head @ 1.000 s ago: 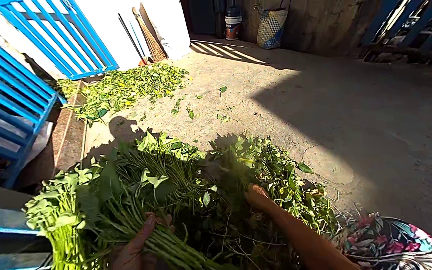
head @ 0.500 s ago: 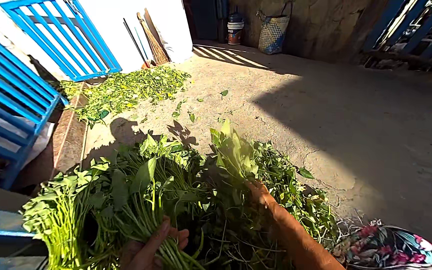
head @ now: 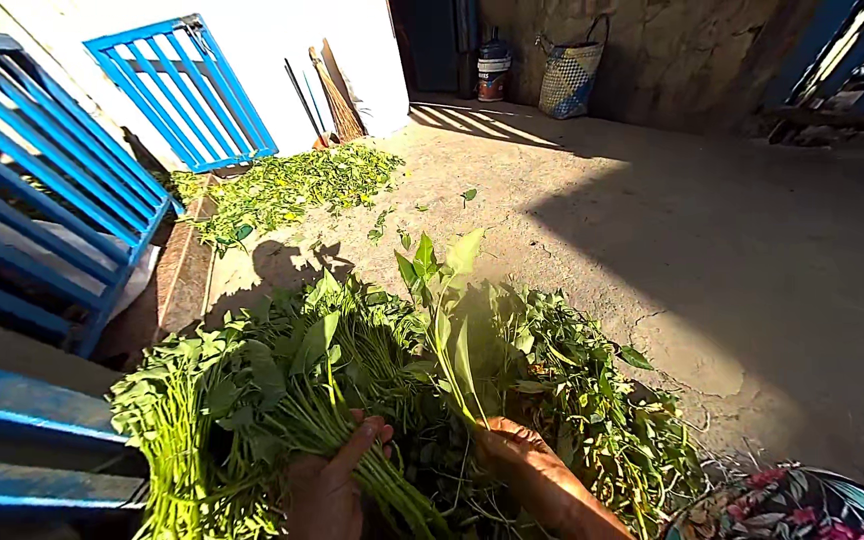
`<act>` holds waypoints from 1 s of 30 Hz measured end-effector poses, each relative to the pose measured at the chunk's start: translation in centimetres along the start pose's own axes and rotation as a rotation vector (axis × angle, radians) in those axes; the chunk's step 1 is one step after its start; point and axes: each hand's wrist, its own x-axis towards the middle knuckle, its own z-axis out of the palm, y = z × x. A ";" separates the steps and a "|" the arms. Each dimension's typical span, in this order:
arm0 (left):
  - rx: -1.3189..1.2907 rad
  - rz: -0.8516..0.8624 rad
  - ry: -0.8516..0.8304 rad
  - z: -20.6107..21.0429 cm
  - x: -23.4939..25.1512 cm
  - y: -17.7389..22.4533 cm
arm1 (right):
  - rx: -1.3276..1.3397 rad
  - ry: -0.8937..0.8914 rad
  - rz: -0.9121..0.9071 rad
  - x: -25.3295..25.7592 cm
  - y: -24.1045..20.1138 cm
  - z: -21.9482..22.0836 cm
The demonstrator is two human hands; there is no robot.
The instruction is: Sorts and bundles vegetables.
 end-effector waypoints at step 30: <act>-0.082 0.073 -0.311 -1.7 -0.1 -0.8 | -0.244 -0.176 -0.089 -1.9 1.4 5.7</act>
